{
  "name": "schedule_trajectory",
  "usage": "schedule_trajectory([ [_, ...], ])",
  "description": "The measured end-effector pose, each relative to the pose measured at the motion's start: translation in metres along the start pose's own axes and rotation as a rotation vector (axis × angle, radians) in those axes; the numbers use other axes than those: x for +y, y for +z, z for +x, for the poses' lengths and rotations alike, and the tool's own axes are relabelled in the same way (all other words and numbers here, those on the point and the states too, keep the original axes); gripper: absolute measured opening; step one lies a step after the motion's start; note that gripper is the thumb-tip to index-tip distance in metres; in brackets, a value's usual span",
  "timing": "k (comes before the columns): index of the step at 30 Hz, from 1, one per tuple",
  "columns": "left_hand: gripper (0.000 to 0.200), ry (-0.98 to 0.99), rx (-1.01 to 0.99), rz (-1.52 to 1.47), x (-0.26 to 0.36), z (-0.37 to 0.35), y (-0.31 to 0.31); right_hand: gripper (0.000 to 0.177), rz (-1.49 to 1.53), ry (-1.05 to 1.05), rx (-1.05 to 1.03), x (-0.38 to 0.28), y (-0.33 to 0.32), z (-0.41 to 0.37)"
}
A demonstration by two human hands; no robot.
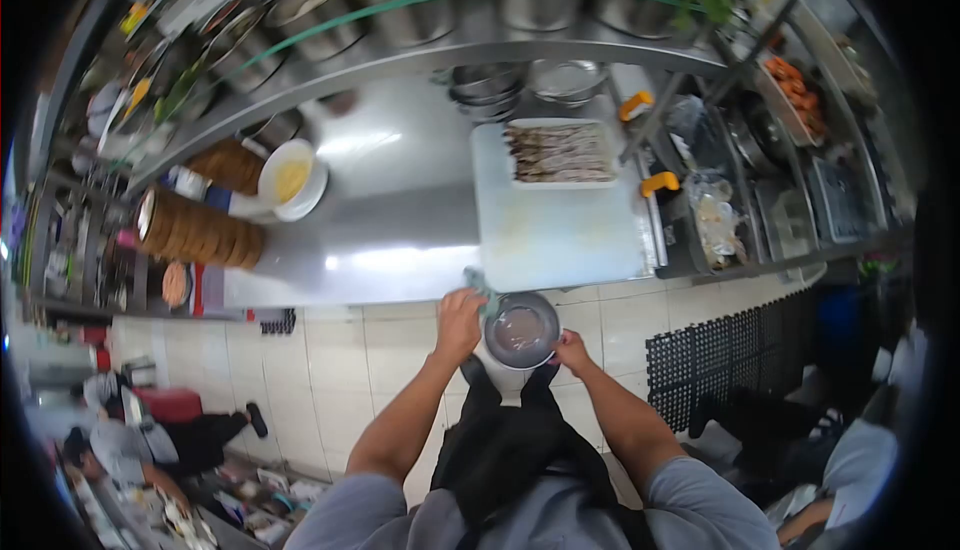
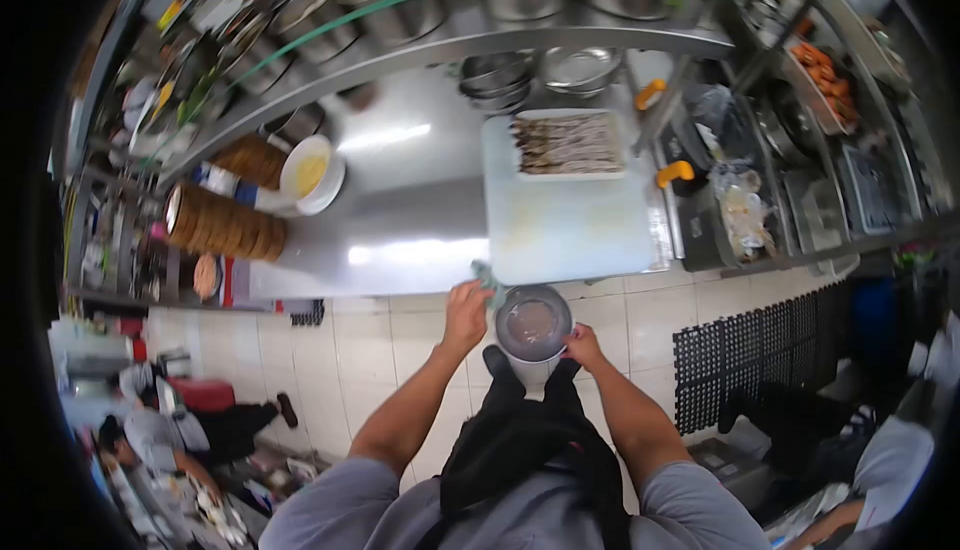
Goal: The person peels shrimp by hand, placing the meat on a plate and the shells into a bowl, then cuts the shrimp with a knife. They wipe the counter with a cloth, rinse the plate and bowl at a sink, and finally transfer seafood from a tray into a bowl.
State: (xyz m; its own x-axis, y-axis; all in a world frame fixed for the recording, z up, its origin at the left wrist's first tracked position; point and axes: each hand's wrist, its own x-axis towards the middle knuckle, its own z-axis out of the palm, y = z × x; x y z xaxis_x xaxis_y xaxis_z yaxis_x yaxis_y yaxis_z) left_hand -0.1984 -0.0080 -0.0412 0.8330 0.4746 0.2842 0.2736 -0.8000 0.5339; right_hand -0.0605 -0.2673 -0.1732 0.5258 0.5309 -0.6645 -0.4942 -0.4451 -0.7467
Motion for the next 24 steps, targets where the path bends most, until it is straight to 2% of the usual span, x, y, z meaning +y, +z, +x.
schedule_trajectory([
  [2, 0.031, -0.078, 0.094, -0.192, 0.018, 0.005, -0.008, 0.011, 0.018, 0.006, 0.053, -0.003, 0.002, -0.009],
  [3, 0.031, -0.055, 0.080, -0.209, 0.027, 0.018, -0.008, 0.011, 0.058, 0.038, 0.083, -0.005, 0.002, -0.017],
  [5, 0.032, -0.129, 0.312, -0.324, 0.050, 0.070, -0.017, 0.011, 0.102, 0.063, 0.127, -0.013, -0.005, -0.038],
  [8, 0.031, -0.146, 0.359, -0.276, 0.055, 0.136, 0.039, 0.010, 0.198, 0.074, 0.203, -0.018, -0.019, -0.064],
  [10, 0.027, -0.054, 0.268, -0.187, 0.062, 0.168, 0.089, 0.010, 0.230, 0.062, 0.266, -0.013, -0.033, -0.076],
  [12, 0.023, -0.007, 0.257, -0.167, 0.092, 0.192, 0.108, 0.011, 0.261, 0.064, 0.325, -0.008, -0.050, -0.081],
  [14, 0.020, 0.031, 0.237, -0.139, 0.110, 0.201, 0.118, 0.016, 0.221, 0.017, 0.369, -0.003, -0.066, -0.085],
  [16, 0.015, 0.160, 0.072, -0.221, 0.117, 0.205, 0.117, 0.016, 0.243, 0.038, 0.403, -0.003, -0.078, -0.084],
  [17, 0.015, 0.169, 0.057, -0.216, 0.120, 0.207, 0.113, 0.016, 0.256, 0.046, 0.434, -0.005, -0.082, -0.079],
  [19, 0.016, 0.215, -0.122, -0.272, 0.124, 0.205, 0.107, 0.016, 0.256, 0.035, 0.439, -0.009, -0.087, -0.076],
  [20, 0.016, 0.214, -0.131, -0.266, 0.126, 0.198, 0.110, 0.015, 0.279, 0.025, 0.433, -0.016, -0.090, -0.076],
  [22, 0.018, 0.258, -0.372, -0.366, 0.133, 0.180, 0.113, 0.013, 0.290, 0.023, 0.445, -0.040, -0.093, -0.082],
  [24, 0.018, 0.260, -0.427, -0.393, 0.149, 0.149, 0.119, 0.011, 0.314, 0.014, 0.417, -0.041, -0.097, -0.078],
])
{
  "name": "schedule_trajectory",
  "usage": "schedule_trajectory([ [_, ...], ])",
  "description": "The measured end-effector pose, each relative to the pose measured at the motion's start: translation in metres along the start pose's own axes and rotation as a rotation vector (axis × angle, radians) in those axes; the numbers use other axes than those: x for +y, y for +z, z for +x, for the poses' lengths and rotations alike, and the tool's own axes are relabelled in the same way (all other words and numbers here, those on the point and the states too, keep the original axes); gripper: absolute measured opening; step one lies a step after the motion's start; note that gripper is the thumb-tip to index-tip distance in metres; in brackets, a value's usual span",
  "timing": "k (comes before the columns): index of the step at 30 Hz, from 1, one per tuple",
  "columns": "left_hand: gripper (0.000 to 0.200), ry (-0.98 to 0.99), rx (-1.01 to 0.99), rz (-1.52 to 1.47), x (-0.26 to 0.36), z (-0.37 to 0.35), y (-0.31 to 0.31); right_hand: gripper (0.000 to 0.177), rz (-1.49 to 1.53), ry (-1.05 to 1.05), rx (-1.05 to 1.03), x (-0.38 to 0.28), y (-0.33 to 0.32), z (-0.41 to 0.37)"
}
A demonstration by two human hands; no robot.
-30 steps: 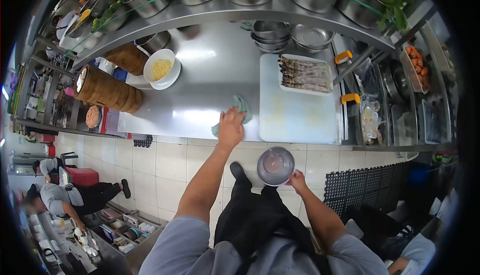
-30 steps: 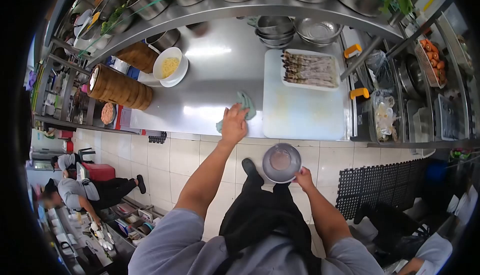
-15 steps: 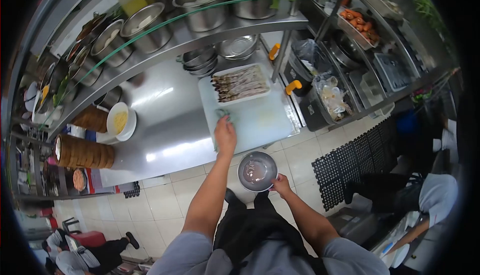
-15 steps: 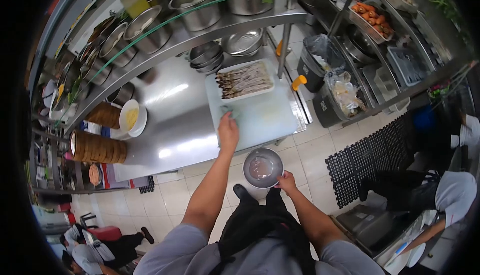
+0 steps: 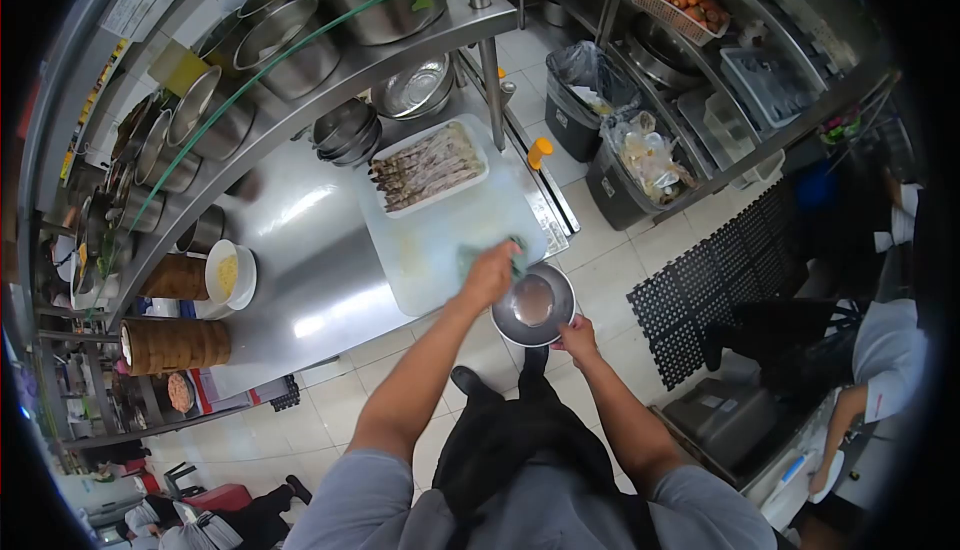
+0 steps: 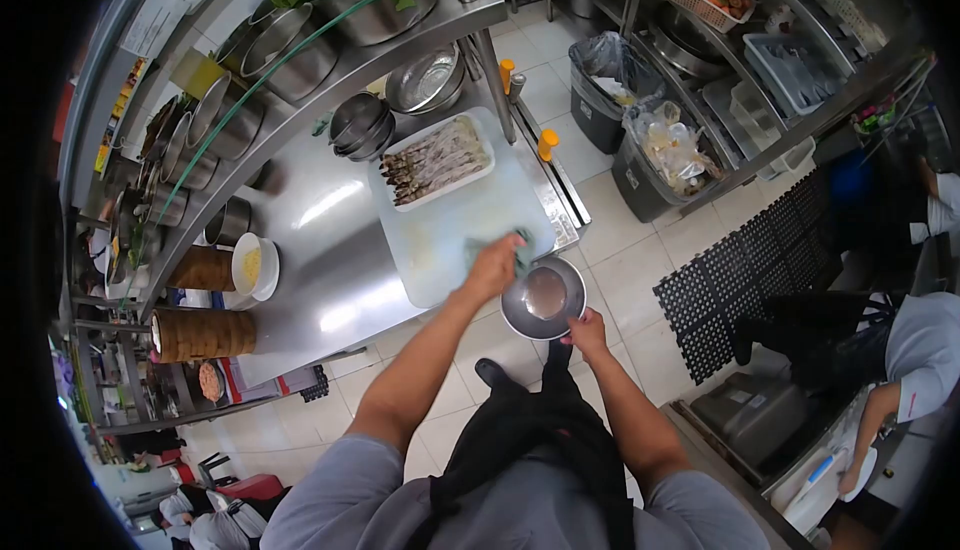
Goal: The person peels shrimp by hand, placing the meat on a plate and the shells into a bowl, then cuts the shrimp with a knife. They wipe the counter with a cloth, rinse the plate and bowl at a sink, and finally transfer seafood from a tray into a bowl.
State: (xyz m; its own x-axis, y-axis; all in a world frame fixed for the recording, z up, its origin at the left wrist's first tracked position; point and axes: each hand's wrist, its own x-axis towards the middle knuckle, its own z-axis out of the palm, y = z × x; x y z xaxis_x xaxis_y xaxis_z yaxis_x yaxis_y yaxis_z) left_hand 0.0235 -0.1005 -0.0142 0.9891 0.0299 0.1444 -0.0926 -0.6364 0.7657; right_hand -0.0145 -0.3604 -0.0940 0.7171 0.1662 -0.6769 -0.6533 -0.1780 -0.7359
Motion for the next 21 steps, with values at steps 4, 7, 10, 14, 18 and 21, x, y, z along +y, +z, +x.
schedule_trajectory([
  [4, 0.019, 0.048, 0.076, -0.189, 0.040, -0.026, 0.023, 0.006, -0.024, 0.055, -0.011, -0.018, -0.002, -0.011],
  [7, 0.021, -0.071, 0.176, -0.188, 0.044, -0.024, -0.004, 0.006, -0.075, 0.038, -0.020, -0.008, -0.013, -0.011],
  [10, 0.021, -0.312, 0.112, -0.138, 0.025, 0.012, -0.069, 0.008, -0.044, 0.008, -0.044, 0.004, -0.021, -0.012],
  [14, 0.034, 0.059, 0.230, 0.453, -0.027, 0.007, -0.062, 0.010, -0.042, 0.017, -0.023, 0.001, -0.018, -0.019],
  [18, 0.049, 0.016, -0.018, 0.232, -0.006, -0.040, 0.001, 0.011, -0.024, 0.044, 0.000, 0.003, -0.015, -0.028],
  [21, 0.041, 0.139, 0.103, 0.039, 0.030, -0.069, 0.001, 0.013, -0.027, 0.038, -0.013, -0.003, -0.013, -0.033],
])
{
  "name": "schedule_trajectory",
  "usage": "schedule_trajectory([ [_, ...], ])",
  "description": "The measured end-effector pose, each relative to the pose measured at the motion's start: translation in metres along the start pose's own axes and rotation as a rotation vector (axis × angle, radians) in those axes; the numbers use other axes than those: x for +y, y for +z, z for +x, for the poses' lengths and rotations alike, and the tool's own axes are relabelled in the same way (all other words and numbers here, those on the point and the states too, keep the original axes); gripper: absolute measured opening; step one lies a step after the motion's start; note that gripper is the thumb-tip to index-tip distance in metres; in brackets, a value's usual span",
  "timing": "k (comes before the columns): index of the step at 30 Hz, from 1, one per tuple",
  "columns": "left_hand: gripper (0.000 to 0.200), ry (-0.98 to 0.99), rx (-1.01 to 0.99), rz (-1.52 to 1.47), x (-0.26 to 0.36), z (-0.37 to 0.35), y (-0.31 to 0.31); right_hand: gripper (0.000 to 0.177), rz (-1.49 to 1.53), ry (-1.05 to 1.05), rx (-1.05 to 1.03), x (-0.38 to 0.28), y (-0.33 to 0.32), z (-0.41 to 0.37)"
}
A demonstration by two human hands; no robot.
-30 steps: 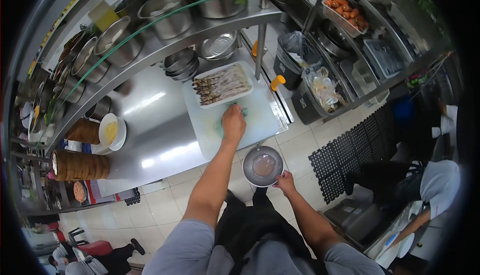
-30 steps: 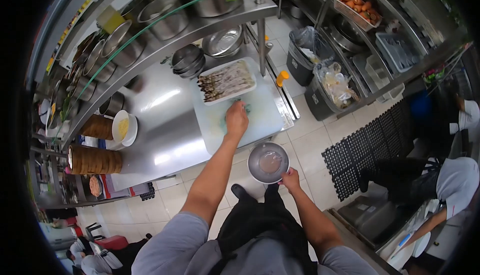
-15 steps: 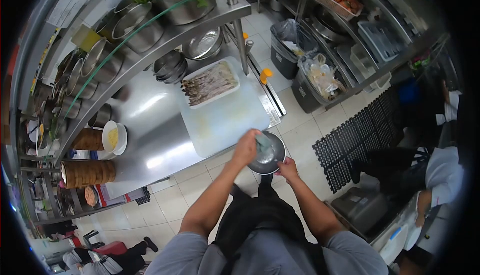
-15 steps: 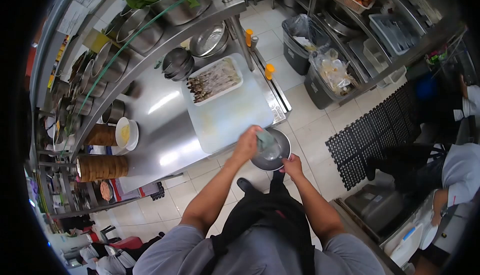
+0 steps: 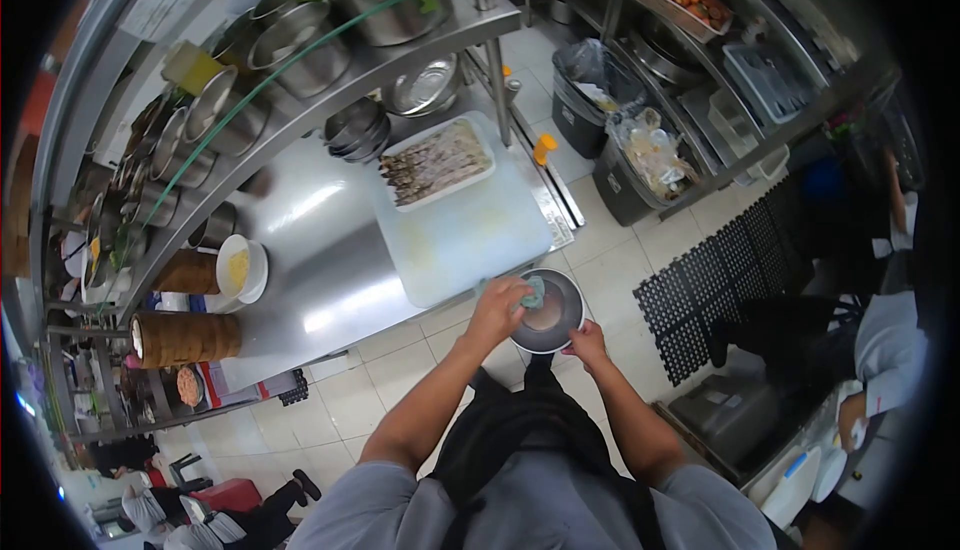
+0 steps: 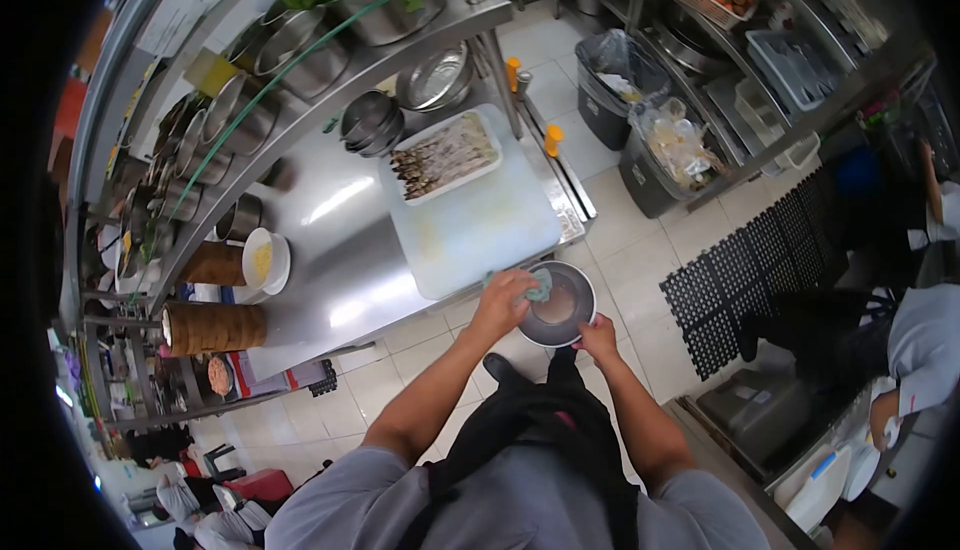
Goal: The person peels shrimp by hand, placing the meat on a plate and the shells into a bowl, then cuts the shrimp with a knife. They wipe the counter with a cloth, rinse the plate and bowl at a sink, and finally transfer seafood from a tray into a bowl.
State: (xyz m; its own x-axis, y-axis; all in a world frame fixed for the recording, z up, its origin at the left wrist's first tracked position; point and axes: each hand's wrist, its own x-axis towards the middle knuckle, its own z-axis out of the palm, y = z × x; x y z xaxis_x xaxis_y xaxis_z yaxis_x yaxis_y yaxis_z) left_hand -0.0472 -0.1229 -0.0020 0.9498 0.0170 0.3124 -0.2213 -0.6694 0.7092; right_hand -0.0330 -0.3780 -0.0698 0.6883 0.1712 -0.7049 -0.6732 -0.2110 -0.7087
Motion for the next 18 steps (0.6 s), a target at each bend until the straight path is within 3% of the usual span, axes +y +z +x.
schedule_trajectory([
  [2, 0.040, -0.085, 0.081, 0.014, 0.009, -0.006, -0.037, 0.014, -0.005, 0.008, -0.031, 0.001, 0.002, -0.004],
  [6, 0.036, -0.255, 0.239, 0.131, -0.072, 0.016, -0.155, 0.017, -0.050, -0.037, -0.049, -0.004, -0.006, -0.017],
  [8, 0.034, -0.302, 0.240, 0.114, -0.130, -0.002, -0.170, 0.017, -0.050, -0.060, -0.061, -0.014, -0.006, -0.036],
  [11, 0.036, -0.165, -0.219, 0.146, -0.132, -0.048, -0.177, 0.020, -0.107, -0.125, -0.087, -0.026, -0.008, -0.050],
  [12, 0.038, -0.238, -0.318, 0.066, -0.098, -0.061, -0.190, 0.020, -0.116, -0.131, -0.095, -0.037, -0.002, -0.057],
  [14, 0.041, -0.245, -0.299, -0.055, -0.084, -0.089, -0.217, 0.013, -0.058, -0.110, -0.063, -0.067, 0.013, -0.087],
  [16, 0.040, -0.425, -0.042, -0.052, -0.132, -0.110, -0.237, 0.013, -0.090, -0.115, -0.077, -0.076, 0.019, -0.096],
  [18, 0.043, -0.497, 0.141, 0.132, -0.172, -0.103, -0.262, 0.013, -0.040, -0.155, -0.134, -0.100, 0.041, -0.106],
])
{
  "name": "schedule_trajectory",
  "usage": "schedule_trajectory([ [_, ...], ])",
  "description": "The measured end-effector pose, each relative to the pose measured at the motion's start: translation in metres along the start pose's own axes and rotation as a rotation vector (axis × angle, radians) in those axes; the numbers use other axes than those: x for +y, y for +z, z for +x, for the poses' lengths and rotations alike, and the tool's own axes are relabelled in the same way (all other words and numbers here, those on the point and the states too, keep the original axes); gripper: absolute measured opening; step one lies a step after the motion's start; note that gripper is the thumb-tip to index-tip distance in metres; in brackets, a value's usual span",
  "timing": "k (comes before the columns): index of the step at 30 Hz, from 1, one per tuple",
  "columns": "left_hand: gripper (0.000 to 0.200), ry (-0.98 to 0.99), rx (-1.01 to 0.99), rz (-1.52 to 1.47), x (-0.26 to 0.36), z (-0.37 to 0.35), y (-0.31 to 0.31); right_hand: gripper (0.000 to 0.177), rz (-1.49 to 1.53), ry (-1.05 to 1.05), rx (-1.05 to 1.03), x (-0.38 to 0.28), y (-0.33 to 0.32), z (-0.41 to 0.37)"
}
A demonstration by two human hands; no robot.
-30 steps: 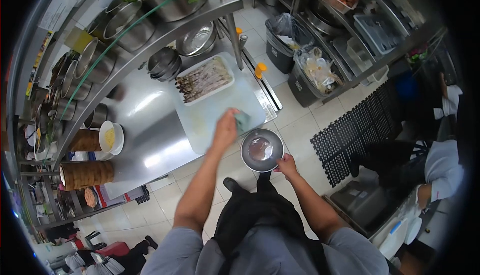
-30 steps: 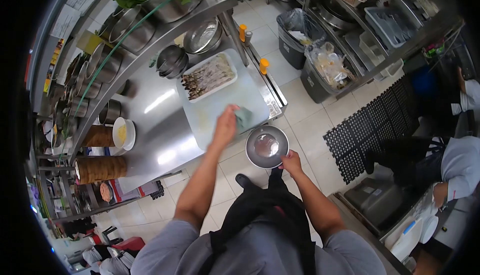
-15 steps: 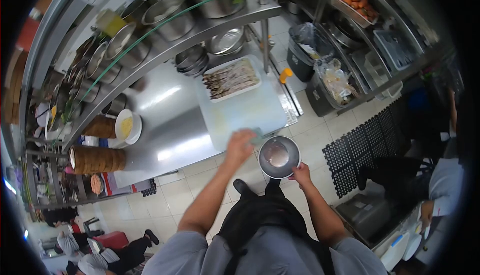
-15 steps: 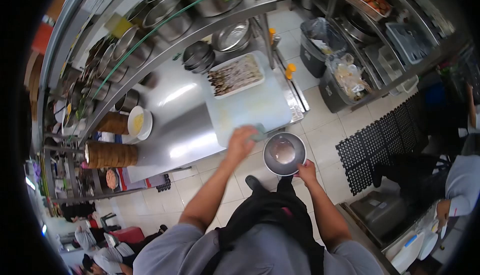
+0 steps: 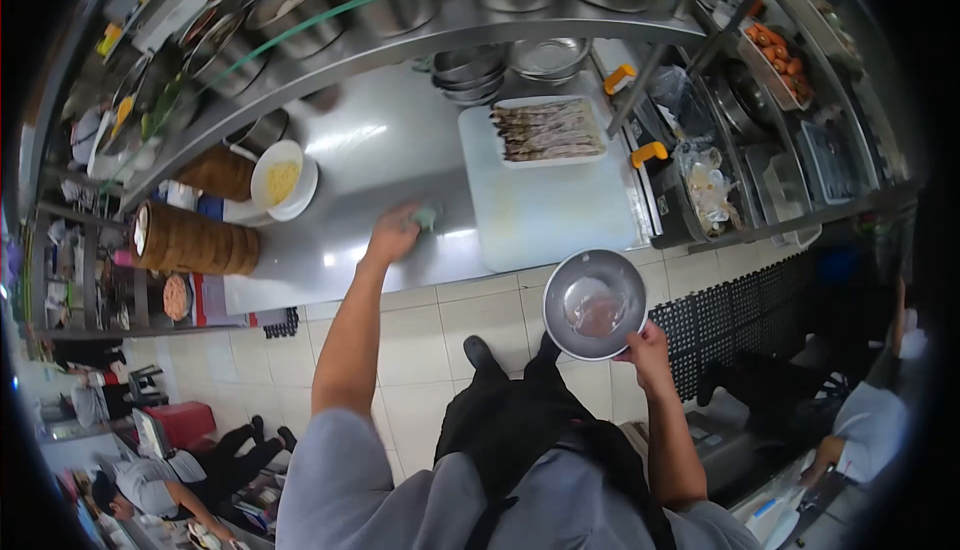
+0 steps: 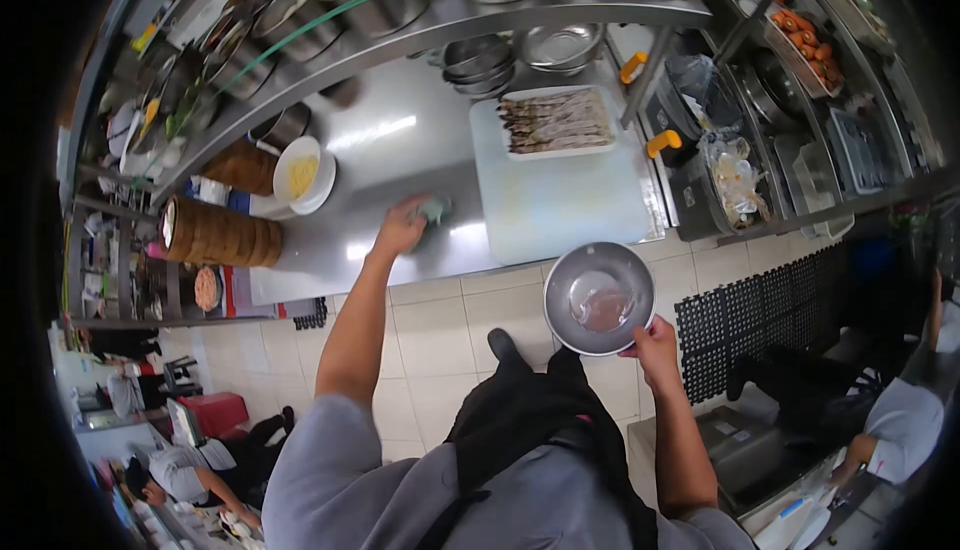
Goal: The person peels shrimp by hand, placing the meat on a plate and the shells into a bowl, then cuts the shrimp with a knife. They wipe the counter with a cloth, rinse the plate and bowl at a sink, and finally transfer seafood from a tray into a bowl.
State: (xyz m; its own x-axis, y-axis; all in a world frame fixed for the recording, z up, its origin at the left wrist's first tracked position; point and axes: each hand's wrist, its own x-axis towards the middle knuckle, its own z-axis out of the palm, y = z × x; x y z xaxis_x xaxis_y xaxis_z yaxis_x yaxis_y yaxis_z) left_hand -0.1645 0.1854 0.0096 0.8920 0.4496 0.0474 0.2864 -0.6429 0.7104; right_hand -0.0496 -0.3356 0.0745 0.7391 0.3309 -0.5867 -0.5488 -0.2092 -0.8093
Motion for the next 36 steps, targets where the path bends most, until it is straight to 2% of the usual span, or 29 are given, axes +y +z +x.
schedule_trajectory([
  [2, 0.046, 0.171, 0.119, 0.147, -0.021, 0.018, 0.022, 0.015, -0.042, -0.011, -0.029, -0.023, 0.028, 0.004],
  [4, 0.041, 0.334, 0.161, 0.098, -0.014, 0.015, 0.062, 0.017, -0.019, -0.056, -0.059, -0.046, 0.064, 0.007],
  [6, 0.035, 0.322, -0.166, 0.081, 0.021, -0.022, 0.083, 0.018, -0.055, -0.055, -0.085, -0.062, 0.092, 0.019],
  [8, 0.031, 0.337, -0.237, -0.002, 0.028, -0.044, 0.077, 0.019, -0.045, -0.084, -0.133, -0.079, 0.121, 0.033],
  [9, 0.031, 0.351, -0.130, -0.065, 0.023, -0.043, 0.072, 0.019, -0.045, -0.088, -0.159, -0.081, 0.131, 0.043],
  [10, 0.031, 0.343, -0.121, -0.072, 0.022, -0.034, 0.066, 0.019, -0.058, -0.086, -0.163, -0.089, 0.143, 0.050],
  [12, 0.031, 0.282, 0.300, -0.015, 0.025, -0.007, 0.059, 0.020, -0.082, -0.116, -0.179, -0.104, 0.169, 0.057],
  [13, 0.029, 0.213, 0.165, -0.050, 0.019, 0.001, 0.065, 0.020, -0.095, -0.102, -0.176, -0.109, 0.180, 0.060],
  [14, 0.029, 0.205, 0.167, -0.059, 0.012, -0.006, 0.087, 0.021, -0.101, -0.102, -0.202, -0.117, 0.192, 0.065],
  [16, 0.028, 0.364, 0.010, 0.049, 0.003, -0.027, 0.130, 0.021, -0.118, -0.113, -0.236, -0.131, 0.215, 0.076],
  [18, 0.031, 0.516, -0.404, 0.166, 0.032, -0.082, 0.098, 0.021, -0.102, -0.097, -0.277, -0.134, 0.238, 0.086],
  [20, 0.030, 0.515, -0.399, -0.017, 0.036, -0.122, 0.063, 0.022, -0.123, -0.096, -0.291, -0.122, 0.252, 0.105],
  [22, 0.035, 0.302, -0.227, -0.312, 0.005, -0.146, 0.016, 0.022, -0.088, -0.063, -0.296, -0.109, 0.275, 0.123],
  [24, 0.035, 0.000, 0.089, -0.287, -0.028, -0.171, -0.053, 0.023, -0.056, -0.028, -0.366, -0.093, 0.292, 0.133],
  [25, 0.041, -0.098, 0.246, -0.275, -0.045, -0.179, -0.092, 0.022, -0.024, 0.008, -0.335, -0.085, 0.302, 0.137],
  [26, 0.041, -0.109, 0.382, -0.248, -0.086, -0.187, -0.124, 0.021, 0.004, 0.040, -0.293, -0.079, 0.310, 0.141],
  [27, 0.042, -0.320, 0.491, -0.148, -0.111, -0.189, -0.157, 0.021, 0.001, 0.063, -0.292, -0.068, 0.319, 0.148],
  [29, 0.052, -0.473, 0.608, -0.026, -0.198, -0.195, -0.202, 0.022, 0.040, 0.089, -0.292, -0.049, 0.336, 0.158],
  [30, 0.053, -0.456, 0.764, 0.074, -0.261, -0.200, -0.198, 0.024, 0.086, 0.110, -0.273, -0.042, 0.344, 0.162],
  [32, 0.054, -0.457, 0.665, 0.447, -0.266, -0.187, -0.181, 0.027, 0.086, 0.103, -0.260, -0.026, 0.361, 0.173],
  [34, 0.053, -0.356, 0.638, 0.526, -0.218, -0.158, -0.149, 0.030, 0.068, 0.109, -0.226, -0.017, 0.369, 0.175],
  [36, 0.048, -0.114, 0.568, 0.368, -0.173, -0.142, -0.095, 0.032, 0.124, 0.053, -0.280, -0.017, 0.385, 0.174],
])
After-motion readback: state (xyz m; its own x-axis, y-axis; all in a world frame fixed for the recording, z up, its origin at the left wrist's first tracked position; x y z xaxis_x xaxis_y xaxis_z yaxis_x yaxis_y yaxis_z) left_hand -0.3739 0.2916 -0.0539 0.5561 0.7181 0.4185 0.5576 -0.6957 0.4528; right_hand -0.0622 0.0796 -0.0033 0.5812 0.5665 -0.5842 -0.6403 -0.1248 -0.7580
